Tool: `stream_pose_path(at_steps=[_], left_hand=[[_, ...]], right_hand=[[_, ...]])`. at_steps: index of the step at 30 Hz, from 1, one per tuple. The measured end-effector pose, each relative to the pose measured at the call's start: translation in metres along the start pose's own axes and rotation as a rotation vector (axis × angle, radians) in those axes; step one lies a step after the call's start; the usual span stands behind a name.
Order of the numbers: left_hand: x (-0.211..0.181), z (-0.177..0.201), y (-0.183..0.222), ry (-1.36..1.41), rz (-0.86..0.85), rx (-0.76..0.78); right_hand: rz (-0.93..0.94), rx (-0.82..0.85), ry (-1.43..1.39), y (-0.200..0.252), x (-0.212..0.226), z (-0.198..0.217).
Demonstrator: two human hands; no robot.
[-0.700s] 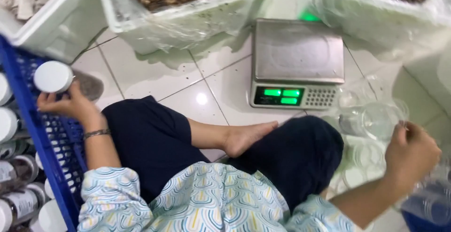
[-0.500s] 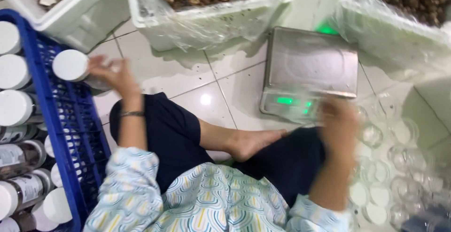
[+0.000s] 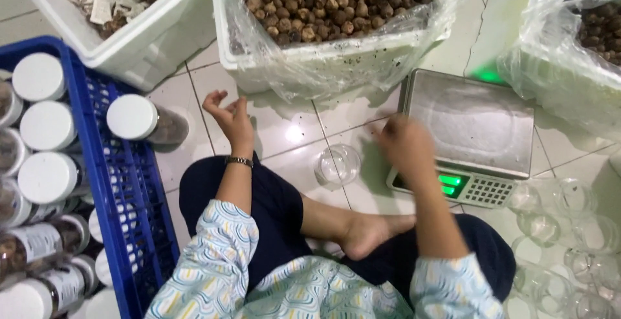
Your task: The person places cloves of garlic into small plastic cups, weighs them on a digital scale, and then transfers the garlic into plastic jars and secures the lids.
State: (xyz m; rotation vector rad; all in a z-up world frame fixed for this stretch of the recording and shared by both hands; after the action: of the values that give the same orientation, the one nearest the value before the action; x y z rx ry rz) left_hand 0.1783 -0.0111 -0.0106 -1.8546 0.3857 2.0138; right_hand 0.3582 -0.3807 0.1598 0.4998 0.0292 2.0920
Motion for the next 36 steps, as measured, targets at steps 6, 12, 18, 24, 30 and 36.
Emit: stream_pose_path(at_steps=[6,12,18,24,30,36], left_hand=[[0.004,-0.018,-0.003,0.138,0.243,-0.091],[-0.002,-0.029,-0.008,0.143,0.333,-0.089],[0.038,-0.029,-0.016,0.090,0.374,-0.134],[0.045,-0.034,-0.018,0.121,0.364,-0.130],[0.025,-0.035,-0.013,0.154,0.401,-0.096],[0.023,-0.038,-0.012,0.199,0.429,-0.108]], right_hand=[[0.324,-0.321,-0.242,-0.142,0.030,0.093],[0.250,-0.117,0.064,-0.312,0.018,0.052],[0.232,-0.153,0.325,-0.336,0.023,0.034],[0.105,-0.004,0.513,-0.319,0.038,0.048],[0.135,-0.005,0.474,-0.320,0.042,0.046],[0.103,0.075,0.376,-0.307,0.035,0.044]])
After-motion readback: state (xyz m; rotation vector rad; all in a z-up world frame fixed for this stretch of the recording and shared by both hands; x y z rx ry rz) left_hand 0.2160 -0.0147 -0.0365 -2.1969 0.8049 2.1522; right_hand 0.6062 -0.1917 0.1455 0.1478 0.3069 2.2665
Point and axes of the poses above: each hand's wrist, its own y-axis away from the middle knuckle, its own z-axis out of the back of the hand, x = y × z, the point moved 8 cm from there along -y, towards the middle knuckle, and after that the axes turned 7 degrees about x, right-handed, at the moved point
